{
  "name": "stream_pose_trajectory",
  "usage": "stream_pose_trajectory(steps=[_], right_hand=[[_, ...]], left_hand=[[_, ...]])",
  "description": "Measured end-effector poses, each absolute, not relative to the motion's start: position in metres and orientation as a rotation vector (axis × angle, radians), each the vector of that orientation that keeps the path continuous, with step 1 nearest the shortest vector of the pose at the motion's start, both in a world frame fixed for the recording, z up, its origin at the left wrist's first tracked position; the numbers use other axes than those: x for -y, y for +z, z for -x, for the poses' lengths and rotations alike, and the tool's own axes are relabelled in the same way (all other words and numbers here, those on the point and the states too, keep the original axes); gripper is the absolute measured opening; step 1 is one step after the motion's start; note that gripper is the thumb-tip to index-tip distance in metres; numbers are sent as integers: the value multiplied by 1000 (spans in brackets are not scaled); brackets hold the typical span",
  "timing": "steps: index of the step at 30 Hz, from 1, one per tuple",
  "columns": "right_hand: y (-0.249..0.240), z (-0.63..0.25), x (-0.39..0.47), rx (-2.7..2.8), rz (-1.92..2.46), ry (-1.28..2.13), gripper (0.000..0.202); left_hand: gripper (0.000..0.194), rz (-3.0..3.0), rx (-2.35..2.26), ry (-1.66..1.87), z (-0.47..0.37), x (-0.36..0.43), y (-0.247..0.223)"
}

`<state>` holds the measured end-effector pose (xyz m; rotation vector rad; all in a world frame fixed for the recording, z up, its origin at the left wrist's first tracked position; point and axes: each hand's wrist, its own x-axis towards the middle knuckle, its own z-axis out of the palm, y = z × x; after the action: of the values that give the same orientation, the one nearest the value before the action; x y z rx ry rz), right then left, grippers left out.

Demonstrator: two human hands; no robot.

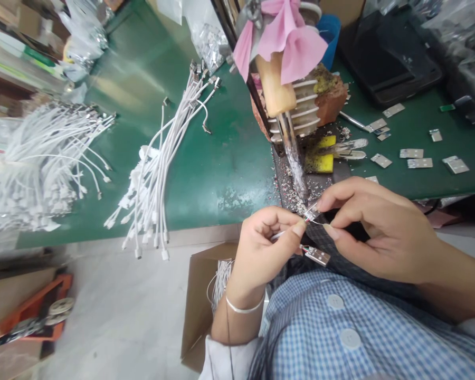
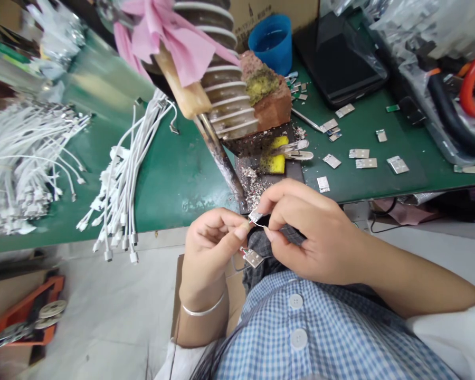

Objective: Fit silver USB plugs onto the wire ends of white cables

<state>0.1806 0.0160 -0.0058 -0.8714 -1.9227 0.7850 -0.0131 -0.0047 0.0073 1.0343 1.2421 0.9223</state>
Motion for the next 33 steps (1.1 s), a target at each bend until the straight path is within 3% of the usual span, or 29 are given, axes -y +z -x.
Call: stream_pose_trajectory(steps=[9,16,22,27,33], right_hand=[[-7,-188,-17,2154,915,655,10],[-12,-188,-14,2338,793,506,27],[-14,-187,-13,2291,812,418,22],[-7,-182,-8,2095,1075,471,16],[-5,-178,-6,1963,1080,736,10]], left_hand=[[11,-1059,-1135,896,11,11,8],[14,-1067,-1102,860,10,10,7],[13,-1083,-1129,882,10,11,6],[11,-1100,-1093,969,11,12,4],[11,-1173,-1099,1001,11,13,5]])
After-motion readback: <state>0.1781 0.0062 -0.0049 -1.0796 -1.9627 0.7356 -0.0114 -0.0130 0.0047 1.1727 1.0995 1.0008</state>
